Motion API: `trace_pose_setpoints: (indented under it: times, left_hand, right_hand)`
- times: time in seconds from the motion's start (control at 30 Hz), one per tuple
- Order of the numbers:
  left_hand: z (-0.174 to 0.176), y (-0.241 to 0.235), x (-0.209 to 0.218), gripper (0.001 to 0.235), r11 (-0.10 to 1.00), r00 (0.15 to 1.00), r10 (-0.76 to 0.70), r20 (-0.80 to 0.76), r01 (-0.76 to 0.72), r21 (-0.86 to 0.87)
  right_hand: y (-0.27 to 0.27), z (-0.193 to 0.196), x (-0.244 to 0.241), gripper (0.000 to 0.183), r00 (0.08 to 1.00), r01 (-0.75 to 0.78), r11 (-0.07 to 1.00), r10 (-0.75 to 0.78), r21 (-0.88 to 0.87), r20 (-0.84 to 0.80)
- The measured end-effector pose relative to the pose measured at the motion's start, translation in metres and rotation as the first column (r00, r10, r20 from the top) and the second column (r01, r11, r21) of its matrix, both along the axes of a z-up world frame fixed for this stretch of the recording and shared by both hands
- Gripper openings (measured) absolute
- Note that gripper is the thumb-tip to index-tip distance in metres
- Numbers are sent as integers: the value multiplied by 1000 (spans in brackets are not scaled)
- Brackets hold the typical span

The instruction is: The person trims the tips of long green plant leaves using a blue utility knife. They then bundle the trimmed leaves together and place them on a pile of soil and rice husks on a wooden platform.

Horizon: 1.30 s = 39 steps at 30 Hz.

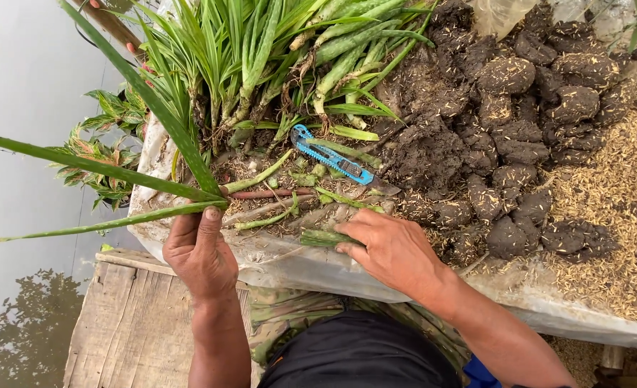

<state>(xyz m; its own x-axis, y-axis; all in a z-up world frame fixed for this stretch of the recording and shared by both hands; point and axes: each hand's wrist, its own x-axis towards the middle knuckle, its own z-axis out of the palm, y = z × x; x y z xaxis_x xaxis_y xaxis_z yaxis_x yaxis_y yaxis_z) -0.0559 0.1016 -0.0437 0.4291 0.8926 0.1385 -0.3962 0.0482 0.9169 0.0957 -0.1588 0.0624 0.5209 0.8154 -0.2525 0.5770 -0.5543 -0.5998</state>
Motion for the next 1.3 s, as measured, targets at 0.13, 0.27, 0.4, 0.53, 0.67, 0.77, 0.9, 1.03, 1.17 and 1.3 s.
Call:
trace_pose_setpoints:
  times: [0.13,0.27,0.4,0.53,0.67,0.77,0.9,1.03,1.17,1.3]
  left_hand:
    - [1,1,-1,34,1000,1000,3,-6,-3,-6]
    - [8,5,-4,36,1000,1000,23,2,-23,20]
    - [5,15,-12,36,997,999,41,-2,-41,59]
    - [5,17,-15,38,997,999,52,1,-52,53]
    - [8,14,-12,36,996,997,72,-7,-72,52]
    - [9,11,-10,36,997,998,67,-8,-67,44]
    - [5,11,-13,34,996,997,74,-35,-72,49]
    - [3,11,-12,36,998,999,54,-9,-54,40]
    - [4,6,-8,38,999,999,41,-13,-40,35]
    - [8,4,-9,38,999,999,36,-15,-35,39]
  right_hand:
    - [9,-19,8,35,990,13,999,-19,40,137]
    - [28,-27,17,28,939,-20,995,-17,103,344]
    - [53,-32,21,24,904,-128,978,48,163,425]
    - [83,-40,25,17,894,-204,948,79,243,440]
    - [116,-56,33,18,855,-282,931,135,231,501]
    - [134,-60,39,20,801,-298,947,182,117,570]
    - [140,-68,47,22,765,-304,952,220,38,605]
    - [141,-62,45,21,857,-253,967,220,8,466]
    - [145,-60,35,23,886,-219,976,207,-18,415]
    - [147,-75,33,16,922,-206,974,162,91,352]
